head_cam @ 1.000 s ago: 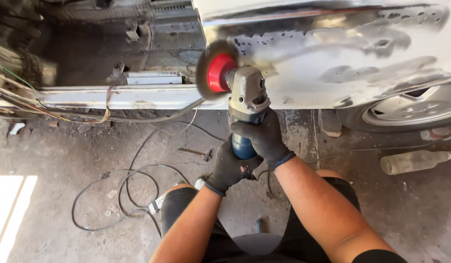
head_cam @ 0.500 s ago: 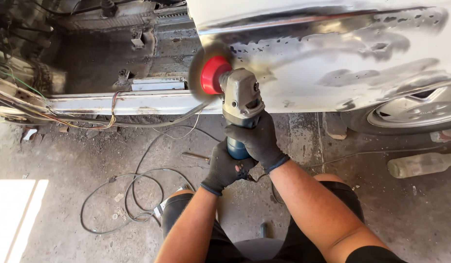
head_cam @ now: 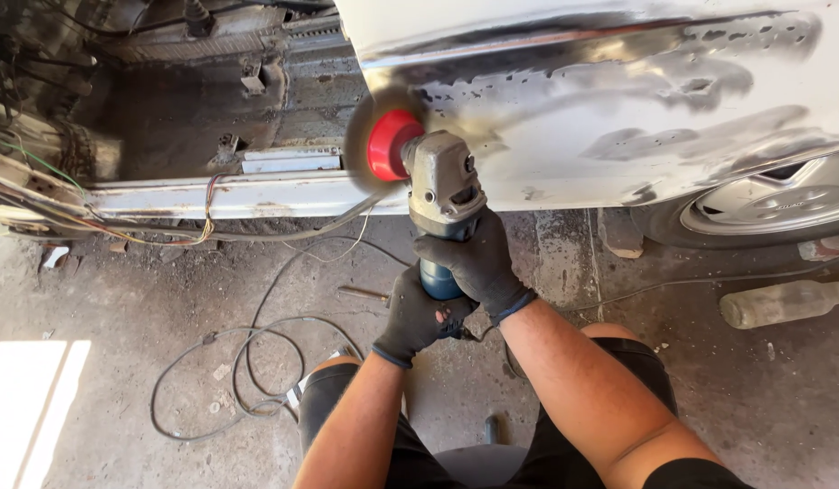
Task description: The person uses an angle grinder with a wire brush attachment to grind the lower side panel of a white car. They move the tool back and forth along the surface to remove paint and rust, working near the wheel well and door frame.
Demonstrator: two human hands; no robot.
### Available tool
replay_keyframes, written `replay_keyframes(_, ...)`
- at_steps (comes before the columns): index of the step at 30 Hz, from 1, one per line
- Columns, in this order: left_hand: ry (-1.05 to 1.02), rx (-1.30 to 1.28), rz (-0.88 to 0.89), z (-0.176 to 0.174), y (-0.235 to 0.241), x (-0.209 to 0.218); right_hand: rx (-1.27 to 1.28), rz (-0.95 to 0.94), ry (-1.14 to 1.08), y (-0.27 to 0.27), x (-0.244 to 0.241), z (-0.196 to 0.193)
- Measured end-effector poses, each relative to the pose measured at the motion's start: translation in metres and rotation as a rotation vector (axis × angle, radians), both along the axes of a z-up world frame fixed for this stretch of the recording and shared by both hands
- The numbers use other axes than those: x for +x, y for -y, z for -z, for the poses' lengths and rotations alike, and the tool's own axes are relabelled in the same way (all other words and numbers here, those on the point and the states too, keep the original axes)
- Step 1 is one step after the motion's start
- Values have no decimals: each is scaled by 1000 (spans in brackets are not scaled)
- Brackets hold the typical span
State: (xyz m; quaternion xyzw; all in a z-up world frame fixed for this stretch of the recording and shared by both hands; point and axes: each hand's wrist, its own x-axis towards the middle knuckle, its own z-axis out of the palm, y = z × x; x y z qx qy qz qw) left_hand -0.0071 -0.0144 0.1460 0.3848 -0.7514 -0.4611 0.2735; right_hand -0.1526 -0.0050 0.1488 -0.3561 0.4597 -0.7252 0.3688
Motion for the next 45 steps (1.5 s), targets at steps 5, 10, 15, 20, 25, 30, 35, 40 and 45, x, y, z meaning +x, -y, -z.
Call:
replay_keyframes(5, 19, 21, -69, 18, 6, -3, 2, -15, -6, 10, -1, 1)
replay_keyframes(10, 155, 11, -60, -26, -14, -2, -118, -120, 94, 7, -11, 5)
replay_keyframes(15, 14, 151, 58, -15, -52, 13, -225, 67, 150, -44, -20, -7)
replay_keyframes(20, -165, 246, 210, 26, -72, 32, -185, 17, 54, -91, -29, -53)
replay_keyframes(25, -134, 22, 303, 82, -80, 28, -284, -89, 0, -119, -31, -60)
replay_keyframes(30, -56, -29, 125, 93, -102, 28, -282, -58, 95, -127, -23, -58)
replay_keyframes(35, 25, -163, 259, 69, -85, 46, -293, -53, 308, -126, -35, -34)
replay_keyframes(40, -211, 536, 804, 86, -61, 62, -122, -345, 229, -130, -34, -69)
replay_keyframes(45, -341, 745, 846, 88, -74, 72, -118, -382, 311, -119, -28, -61)
